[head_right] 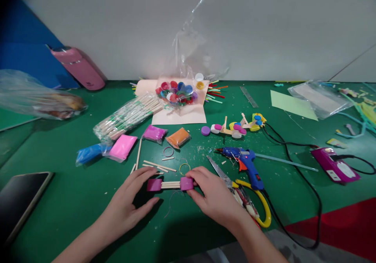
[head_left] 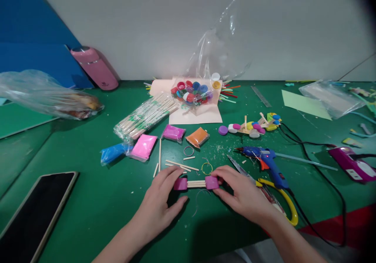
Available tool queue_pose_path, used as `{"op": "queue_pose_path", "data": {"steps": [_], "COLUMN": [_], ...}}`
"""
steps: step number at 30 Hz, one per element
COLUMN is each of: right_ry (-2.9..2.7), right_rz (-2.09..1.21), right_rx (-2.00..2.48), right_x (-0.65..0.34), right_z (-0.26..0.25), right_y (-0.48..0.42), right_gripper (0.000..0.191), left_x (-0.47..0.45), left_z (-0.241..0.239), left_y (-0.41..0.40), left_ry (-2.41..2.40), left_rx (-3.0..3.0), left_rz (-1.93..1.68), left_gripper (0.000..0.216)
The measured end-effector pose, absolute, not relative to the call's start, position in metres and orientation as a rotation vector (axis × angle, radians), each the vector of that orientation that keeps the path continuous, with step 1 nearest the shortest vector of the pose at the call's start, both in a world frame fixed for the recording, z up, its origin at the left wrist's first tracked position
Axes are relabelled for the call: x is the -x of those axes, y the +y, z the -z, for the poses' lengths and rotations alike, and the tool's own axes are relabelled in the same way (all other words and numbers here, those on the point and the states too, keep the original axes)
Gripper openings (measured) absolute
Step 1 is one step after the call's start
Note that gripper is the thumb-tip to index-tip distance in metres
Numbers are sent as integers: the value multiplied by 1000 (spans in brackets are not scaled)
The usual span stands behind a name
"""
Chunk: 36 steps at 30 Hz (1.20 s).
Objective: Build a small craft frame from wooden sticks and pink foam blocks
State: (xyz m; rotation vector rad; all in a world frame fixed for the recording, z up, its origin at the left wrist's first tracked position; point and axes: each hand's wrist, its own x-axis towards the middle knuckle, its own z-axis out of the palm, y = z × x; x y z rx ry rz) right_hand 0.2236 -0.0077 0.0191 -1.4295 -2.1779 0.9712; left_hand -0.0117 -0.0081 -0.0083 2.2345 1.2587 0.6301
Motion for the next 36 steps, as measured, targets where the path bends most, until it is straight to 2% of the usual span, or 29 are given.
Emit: {"op": "queue_pose_path", "data": {"steps": [9,21,36], "right_ry": [-2161,-2158,-2176], "right_rz": [-984,-982,-997], "right_rx": [1420,1419,1407], "right_x": [-223,-222,-223], "right_z": [-19,-20,-20], "right_y": [-8,-8,-7], "right_gripper": [23,22,22], "left_x": [-5,-17,-19], "left_z": [8,8,11], "left_y": [3,6,6], "left_ry": [1100,1083,1101], "left_rx": [-2332,-2268,-2292], "left_rz": [-621,-670,-649], "left_gripper": [44,16,15]}}
